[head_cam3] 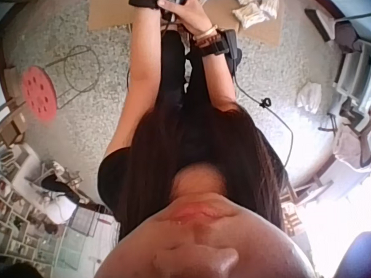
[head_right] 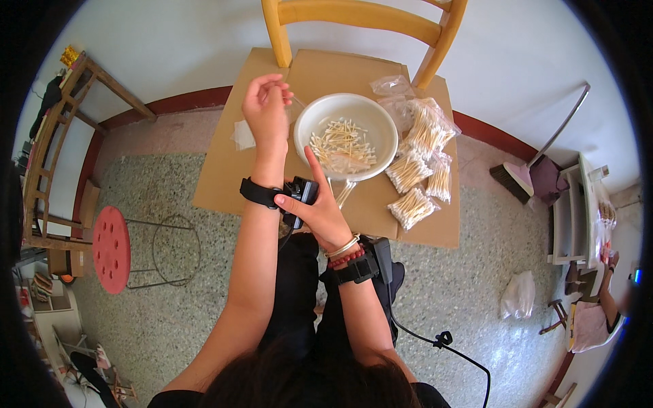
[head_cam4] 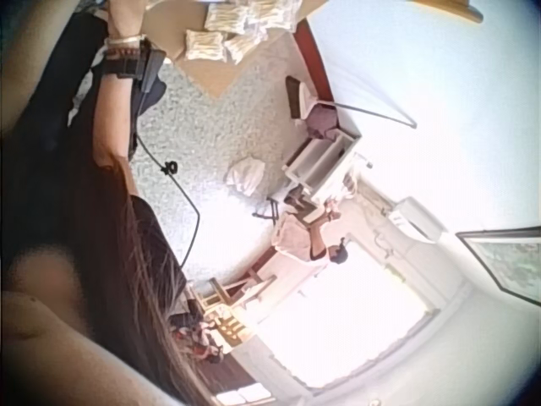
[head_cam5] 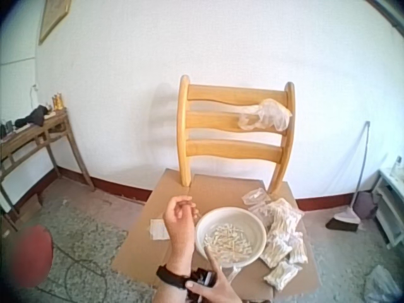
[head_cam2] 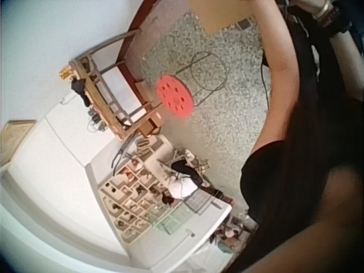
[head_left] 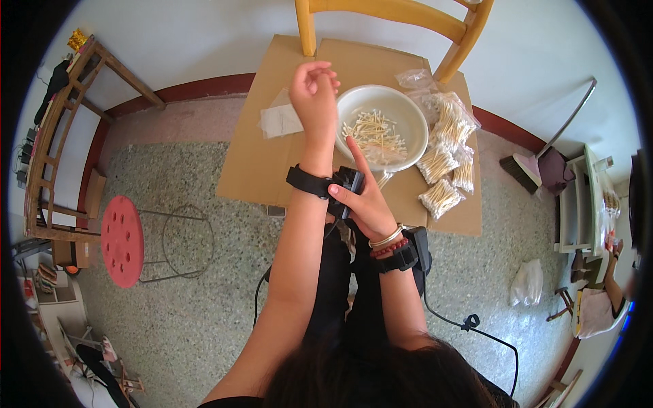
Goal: The person is packing cotton swabs from a bowl into small plastic bags.
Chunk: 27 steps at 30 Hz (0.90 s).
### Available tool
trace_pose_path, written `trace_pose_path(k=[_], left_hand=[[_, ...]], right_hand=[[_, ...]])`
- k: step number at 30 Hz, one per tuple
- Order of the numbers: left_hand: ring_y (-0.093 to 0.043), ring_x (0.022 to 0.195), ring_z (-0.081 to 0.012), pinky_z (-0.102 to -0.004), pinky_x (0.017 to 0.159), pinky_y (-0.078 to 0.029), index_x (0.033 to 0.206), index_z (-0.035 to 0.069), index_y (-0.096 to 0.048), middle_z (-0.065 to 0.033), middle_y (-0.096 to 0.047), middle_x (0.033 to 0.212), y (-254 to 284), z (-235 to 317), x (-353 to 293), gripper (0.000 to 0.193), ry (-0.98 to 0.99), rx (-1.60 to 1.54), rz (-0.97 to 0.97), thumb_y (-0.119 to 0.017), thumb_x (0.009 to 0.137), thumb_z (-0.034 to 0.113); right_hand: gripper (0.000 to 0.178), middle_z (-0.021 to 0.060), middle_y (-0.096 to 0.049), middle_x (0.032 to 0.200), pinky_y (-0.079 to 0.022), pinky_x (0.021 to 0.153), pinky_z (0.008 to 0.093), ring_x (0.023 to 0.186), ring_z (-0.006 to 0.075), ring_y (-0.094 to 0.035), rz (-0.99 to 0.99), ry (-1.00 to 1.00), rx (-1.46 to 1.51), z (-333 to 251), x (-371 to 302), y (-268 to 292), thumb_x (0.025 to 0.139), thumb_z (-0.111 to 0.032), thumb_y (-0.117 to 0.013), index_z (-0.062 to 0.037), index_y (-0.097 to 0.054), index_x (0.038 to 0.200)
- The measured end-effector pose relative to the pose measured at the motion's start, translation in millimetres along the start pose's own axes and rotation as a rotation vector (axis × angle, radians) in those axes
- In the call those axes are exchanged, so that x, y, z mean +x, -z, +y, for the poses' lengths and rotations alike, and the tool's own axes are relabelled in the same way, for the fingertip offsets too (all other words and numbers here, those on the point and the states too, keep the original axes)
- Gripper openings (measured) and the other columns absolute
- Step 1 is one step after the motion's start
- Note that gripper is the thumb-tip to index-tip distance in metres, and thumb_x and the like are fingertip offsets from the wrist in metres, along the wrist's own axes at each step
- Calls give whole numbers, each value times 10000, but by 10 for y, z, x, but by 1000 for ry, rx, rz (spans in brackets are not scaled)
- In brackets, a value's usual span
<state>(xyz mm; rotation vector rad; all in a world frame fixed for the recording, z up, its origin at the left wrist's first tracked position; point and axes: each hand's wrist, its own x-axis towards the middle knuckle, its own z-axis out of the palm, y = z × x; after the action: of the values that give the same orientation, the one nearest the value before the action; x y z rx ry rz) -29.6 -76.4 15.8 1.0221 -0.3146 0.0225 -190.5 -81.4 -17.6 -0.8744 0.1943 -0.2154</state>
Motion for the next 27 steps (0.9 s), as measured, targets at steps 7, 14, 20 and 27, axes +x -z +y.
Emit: trace_pose_path(k=[7, 14, 20, 27], left_hand=[[-591, 747, -300, -389, 631, -480, 857, 67, -559, -87, -595, 838, -90, -73, -100, 69, -508, 809, -367, -546, 837, 2], [-607, 718, -265, -348, 610, -476, 876, 53, -576, -84, -617, 822, -111, 75, -114, 64, -515, 817, -390, -532, 854, 13], [-609, 767, -312, -379, 647, -478, 859, 50, -581, -106, -626, 836, -40, 149, -10, 53, -407, 858, -348, -532, 852, 30], [-611, 705, -230, -329, 642, -475, 895, 18, -612, -114, -652, 827, 36, -192, -65, 117, -339, 961, -564, -535, 818, -26]], right_hand=[[962, 24, -600, 937, -491, 741, 239, 820, 68, -568, 44, 22, -88, 58, 31, 70, 758, -68, -773, -80, -142, 1484], [974, 75, -607, 1003, -492, 748, 246, 859, 88, -576, 36, -12, -151, 27, 1, 67, 772, -107, -771, -69, -108, 1485], [750, 120, -509, 1235, -431, 929, 321, 1109, 173, -502, 283, 446, -600, -287, 11, 81, 821, -122, -717, -53, -281, 1428], [126, 77, -535, 714, -458, 619, 308, 663, 165, -559, -365, 741, 81, -1611, -1068, -809, 926, -131, -446, -23, -487, 978]])
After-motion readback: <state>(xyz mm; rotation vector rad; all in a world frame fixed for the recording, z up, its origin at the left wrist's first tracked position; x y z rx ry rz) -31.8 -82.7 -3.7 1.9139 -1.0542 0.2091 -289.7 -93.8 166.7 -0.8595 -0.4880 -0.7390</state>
